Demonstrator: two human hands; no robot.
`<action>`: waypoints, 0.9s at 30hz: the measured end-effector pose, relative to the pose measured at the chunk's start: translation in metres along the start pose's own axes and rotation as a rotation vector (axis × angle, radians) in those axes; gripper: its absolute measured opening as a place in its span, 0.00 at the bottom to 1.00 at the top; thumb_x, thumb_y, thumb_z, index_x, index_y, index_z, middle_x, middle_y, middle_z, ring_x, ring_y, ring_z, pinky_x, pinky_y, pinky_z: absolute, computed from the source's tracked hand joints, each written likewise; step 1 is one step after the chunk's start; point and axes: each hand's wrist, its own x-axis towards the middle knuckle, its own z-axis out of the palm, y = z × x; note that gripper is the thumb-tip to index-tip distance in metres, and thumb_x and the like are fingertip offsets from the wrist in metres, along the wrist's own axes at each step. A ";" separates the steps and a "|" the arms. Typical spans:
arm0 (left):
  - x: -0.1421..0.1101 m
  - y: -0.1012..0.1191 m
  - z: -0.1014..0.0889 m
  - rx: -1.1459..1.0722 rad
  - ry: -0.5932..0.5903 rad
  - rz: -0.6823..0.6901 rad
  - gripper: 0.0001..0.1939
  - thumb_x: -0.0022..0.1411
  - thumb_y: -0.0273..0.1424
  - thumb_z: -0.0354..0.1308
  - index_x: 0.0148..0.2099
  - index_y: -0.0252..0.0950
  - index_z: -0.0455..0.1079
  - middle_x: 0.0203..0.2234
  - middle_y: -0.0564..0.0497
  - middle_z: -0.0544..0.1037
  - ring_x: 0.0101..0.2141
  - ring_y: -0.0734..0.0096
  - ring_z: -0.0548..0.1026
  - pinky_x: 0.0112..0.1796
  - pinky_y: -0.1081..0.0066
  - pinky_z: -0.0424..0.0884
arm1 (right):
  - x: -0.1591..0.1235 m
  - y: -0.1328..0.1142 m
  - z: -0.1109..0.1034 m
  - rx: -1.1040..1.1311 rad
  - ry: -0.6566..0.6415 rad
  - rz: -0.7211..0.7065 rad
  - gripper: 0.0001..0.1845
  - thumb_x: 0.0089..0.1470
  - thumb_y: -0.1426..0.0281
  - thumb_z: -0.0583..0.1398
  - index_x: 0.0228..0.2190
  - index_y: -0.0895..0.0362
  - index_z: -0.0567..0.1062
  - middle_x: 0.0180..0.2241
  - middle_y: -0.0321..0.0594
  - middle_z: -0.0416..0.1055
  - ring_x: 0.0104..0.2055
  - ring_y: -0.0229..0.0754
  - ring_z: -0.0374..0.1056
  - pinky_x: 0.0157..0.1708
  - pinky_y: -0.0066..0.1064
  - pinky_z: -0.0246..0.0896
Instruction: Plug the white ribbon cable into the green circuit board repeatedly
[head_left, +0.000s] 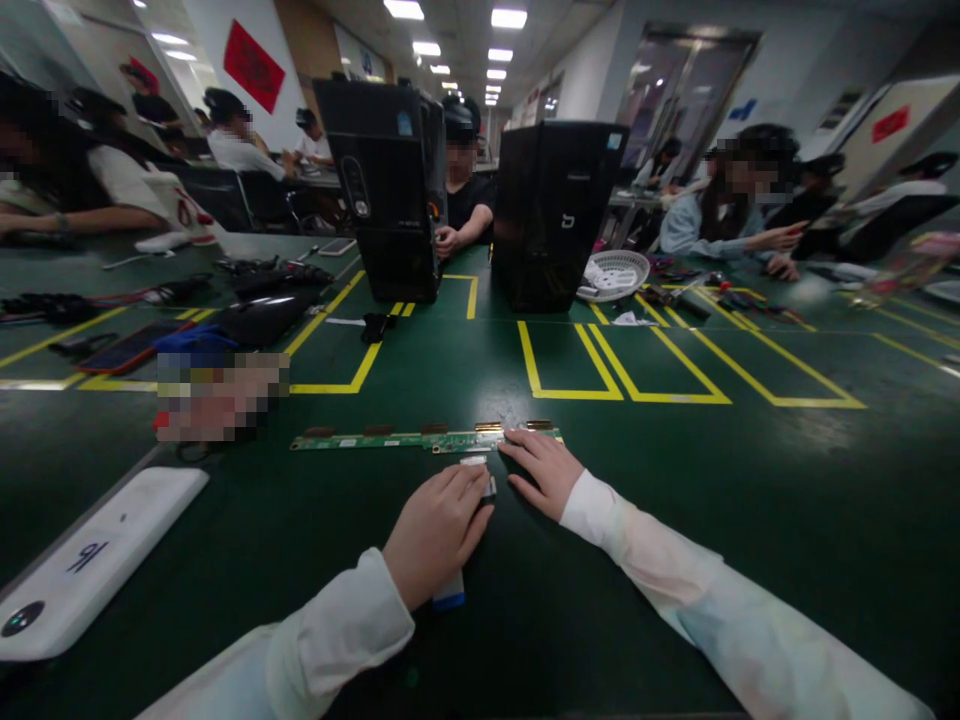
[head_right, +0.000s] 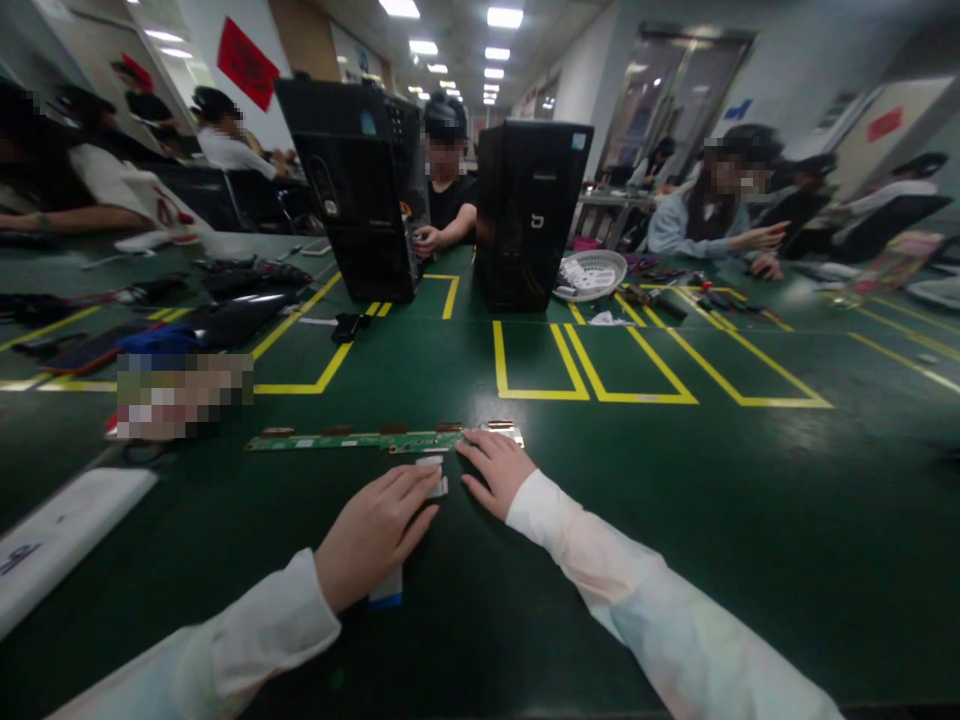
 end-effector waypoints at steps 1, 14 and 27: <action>-0.001 0.001 -0.001 0.004 -0.001 -0.017 0.20 0.68 0.34 0.48 0.58 0.32 0.66 0.53 0.42 0.74 0.53 0.60 0.71 0.53 0.57 0.70 | 0.000 0.000 0.000 0.001 -0.005 -0.003 0.25 0.61 0.64 0.53 0.56 0.61 0.67 0.59 0.50 0.62 0.60 0.51 0.58 0.58 0.46 0.56; -0.001 0.000 0.005 -0.011 -0.089 -0.099 0.24 0.68 0.38 0.46 0.62 0.32 0.62 0.59 0.41 0.69 0.57 0.56 0.68 0.54 0.54 0.68 | -0.001 0.000 0.000 0.008 -0.002 0.003 0.25 0.61 0.64 0.52 0.57 0.60 0.66 0.60 0.51 0.61 0.61 0.51 0.57 0.58 0.47 0.55; 0.001 -0.006 0.013 -0.009 -0.081 -0.050 0.25 0.69 0.38 0.46 0.63 0.32 0.60 0.59 0.40 0.68 0.59 0.56 0.65 0.57 0.53 0.65 | 0.000 0.001 0.003 -0.004 0.000 0.017 0.26 0.60 0.64 0.54 0.58 0.58 0.67 0.59 0.51 0.62 0.60 0.51 0.57 0.57 0.48 0.56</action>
